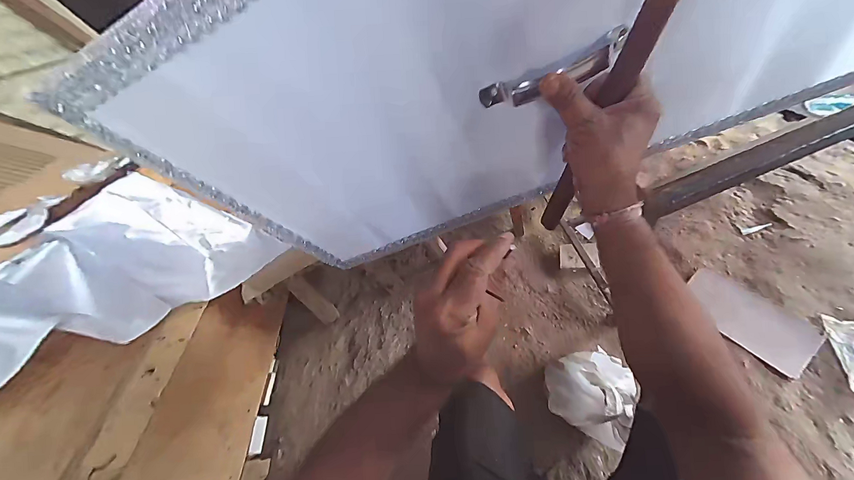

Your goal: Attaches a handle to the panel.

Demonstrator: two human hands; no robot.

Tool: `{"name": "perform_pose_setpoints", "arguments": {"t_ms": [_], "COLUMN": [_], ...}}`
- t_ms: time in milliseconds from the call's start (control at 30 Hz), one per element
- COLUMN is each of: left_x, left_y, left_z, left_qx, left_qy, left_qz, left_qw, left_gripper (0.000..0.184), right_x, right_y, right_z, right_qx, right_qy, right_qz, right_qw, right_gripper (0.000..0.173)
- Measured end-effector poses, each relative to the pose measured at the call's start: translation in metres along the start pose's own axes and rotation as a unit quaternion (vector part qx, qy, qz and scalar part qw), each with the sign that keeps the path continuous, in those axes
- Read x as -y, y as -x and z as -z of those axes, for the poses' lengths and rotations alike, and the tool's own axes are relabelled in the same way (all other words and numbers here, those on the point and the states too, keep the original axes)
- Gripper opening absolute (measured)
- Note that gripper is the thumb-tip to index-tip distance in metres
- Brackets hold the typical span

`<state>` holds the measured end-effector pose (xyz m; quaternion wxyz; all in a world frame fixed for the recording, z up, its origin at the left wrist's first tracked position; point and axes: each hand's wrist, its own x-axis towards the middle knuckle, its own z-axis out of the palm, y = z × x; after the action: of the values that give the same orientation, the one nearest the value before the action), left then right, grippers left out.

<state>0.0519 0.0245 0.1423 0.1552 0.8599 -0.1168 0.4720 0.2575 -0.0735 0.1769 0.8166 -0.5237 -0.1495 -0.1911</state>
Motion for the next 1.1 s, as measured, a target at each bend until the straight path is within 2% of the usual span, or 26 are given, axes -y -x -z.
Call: {"name": "perform_pose_setpoints", "arguments": {"t_ms": [100,167,267,333,433,533,633,733,867,967,1100], "left_x": [0.01,0.016,0.017,0.01,0.001,0.014,0.03,0.032,0.033,0.032,0.028], "left_y": [-0.028,-0.053,-0.099,-0.131,-0.179,-0.213,-0.225,-0.224,-0.223,-0.226,-0.226], "left_z": [-0.006,-0.009,-0.014,-0.02,-0.036,-0.064,-0.083,-0.087,-0.089,-0.087,-0.084], "left_qx": [-0.001,-0.001,-0.015,-0.015,0.026,0.094,0.128,0.117,0.102,0.14,0.171], "left_qy": [0.014,0.023,0.018,0.019,0.029,0.038,-0.015,-0.046,-0.047,-0.047,-0.07], "left_qz": [-0.016,-0.039,-0.096,-0.15,-0.237,-0.309,-0.305,-0.297,-0.316,-0.325,-0.3], "left_qw": [1.0,0.999,0.995,0.988,0.971,0.946,0.944,0.946,0.942,0.934,0.936], "left_gripper": [0.02,0.02,0.019,0.017,0.015,0.013,0.017,0.019,0.017,0.017,0.019], "right_x": [0.004,0.002,-0.02,-0.043,-0.078,-0.092,-0.099,-0.104,-0.107,-0.085,-0.05], "right_y": [0.012,0.037,0.087,0.124,0.156,0.163,0.163,0.156,0.15,0.139,0.122], "right_z": [0.01,0.026,0.045,0.052,0.057,0.062,0.063,0.063,0.067,0.07,0.072], "right_qx": [0.009,0.008,-0.034,-0.053,-0.061,-0.059,-0.066,-0.072,-0.058,-0.027,-0.056], "right_qy": [0.036,0.054,0.043,0.025,0.046,0.068,0.036,-0.015,0.053,0.073,0.091], "right_qz": [-0.01,0.017,0.075,0.07,0.062,0.059,0.035,0.004,0.003,0.054,0.174], "right_qw": [0.999,0.998,0.996,0.996,0.995,0.994,0.997,0.997,0.997,0.995,0.979], "right_gripper": [0.044,0.039,0.028,0.029,0.037,0.036,0.034,0.028,0.029,0.058,0.048]}}
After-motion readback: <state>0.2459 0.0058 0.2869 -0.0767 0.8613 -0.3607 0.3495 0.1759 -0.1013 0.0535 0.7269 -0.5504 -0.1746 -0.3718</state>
